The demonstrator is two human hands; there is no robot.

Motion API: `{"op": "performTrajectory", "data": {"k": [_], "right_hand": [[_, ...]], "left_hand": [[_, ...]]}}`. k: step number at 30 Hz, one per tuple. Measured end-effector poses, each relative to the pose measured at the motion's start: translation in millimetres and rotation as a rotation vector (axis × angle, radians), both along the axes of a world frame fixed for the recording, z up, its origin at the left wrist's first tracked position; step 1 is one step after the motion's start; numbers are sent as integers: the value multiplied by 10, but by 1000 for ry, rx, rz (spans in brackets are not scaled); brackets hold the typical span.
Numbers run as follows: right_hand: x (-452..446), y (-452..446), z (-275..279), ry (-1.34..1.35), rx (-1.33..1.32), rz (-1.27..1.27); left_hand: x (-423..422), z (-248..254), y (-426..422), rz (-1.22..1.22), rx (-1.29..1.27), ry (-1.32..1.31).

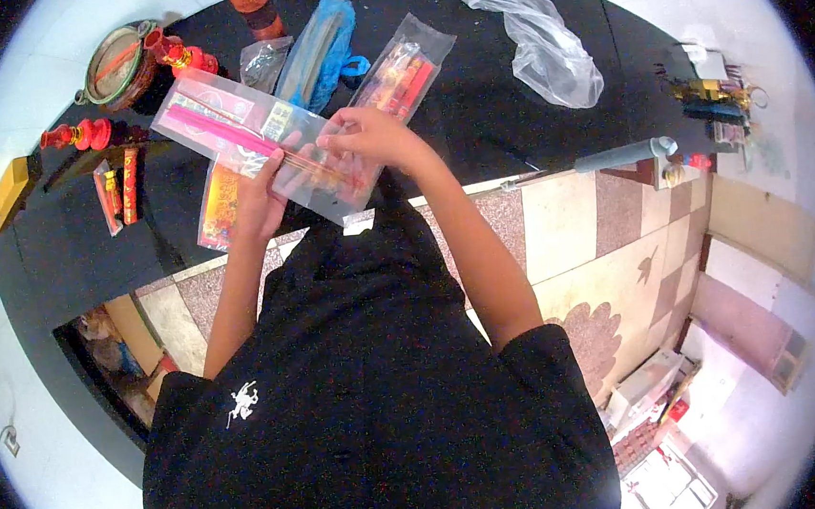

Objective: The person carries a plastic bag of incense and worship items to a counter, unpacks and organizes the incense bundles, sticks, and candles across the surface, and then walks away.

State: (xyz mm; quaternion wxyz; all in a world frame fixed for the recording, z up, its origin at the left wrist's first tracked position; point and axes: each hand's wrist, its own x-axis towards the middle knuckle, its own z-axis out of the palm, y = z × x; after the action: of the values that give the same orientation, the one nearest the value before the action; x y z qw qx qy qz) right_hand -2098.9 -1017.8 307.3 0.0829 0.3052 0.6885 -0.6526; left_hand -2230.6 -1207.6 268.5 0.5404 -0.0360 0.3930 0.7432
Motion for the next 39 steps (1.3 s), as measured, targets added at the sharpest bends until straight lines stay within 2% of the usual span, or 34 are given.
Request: {"op": "performTrajectory", "data": {"k": [4, 7, 8, 13, 16, 19, 23, 25, 27, 28, 30, 32, 35, 36, 39], "right_hand": [[48, -41, 8, 47, -115, -71], [160, 61, -166, 75, -16, 63], [190, 104, -131, 83, 48, 110], [472, 315, 9, 108, 441, 312], [521, 555, 185, -97, 689, 322], [379, 960, 337, -370, 1155, 611], [33, 1500, -30, -231, 1353, 674], [-155, 1654, -315, -72, 1447, 758], [-250, 1573, -418, -20, 1474, 771], [-268, 1477, -489, 3, 1480, 778], [-303, 1066, -400, 205, 1236, 806], [-201, 696, -357, 311, 853, 1019], [3, 499, -740, 482, 998, 989], [-6, 549, -787, 448, 1111, 1043], [-96, 679, -860, 383, 1144, 1136]], "left_hand": [[34, 120, 26, -103, -41, 58], [57, 9, 16, -80, 46, 22], [44, -148, -9, 13, 32, -48], [-30, -390, 65, 125, 30, -159], [-16, -376, 79, 154, 34, -204], [200, -392, -12, 116, -210, -126], [672, -593, -37, 53, -299, -288], [893, -698, -24, -68, -377, -246], [1039, -717, 24, -198, -454, -286], [1117, -727, 19, -246, -460, -195], [1207, -746, 73, -261, -527, -169], [1302, -808, 78, -225, -568, -124], [1281, -746, 131, -282, -705, -31], [1265, -791, 143, -314, -762, 35], [1046, -703, 134, -668, -1036, 207]]}}
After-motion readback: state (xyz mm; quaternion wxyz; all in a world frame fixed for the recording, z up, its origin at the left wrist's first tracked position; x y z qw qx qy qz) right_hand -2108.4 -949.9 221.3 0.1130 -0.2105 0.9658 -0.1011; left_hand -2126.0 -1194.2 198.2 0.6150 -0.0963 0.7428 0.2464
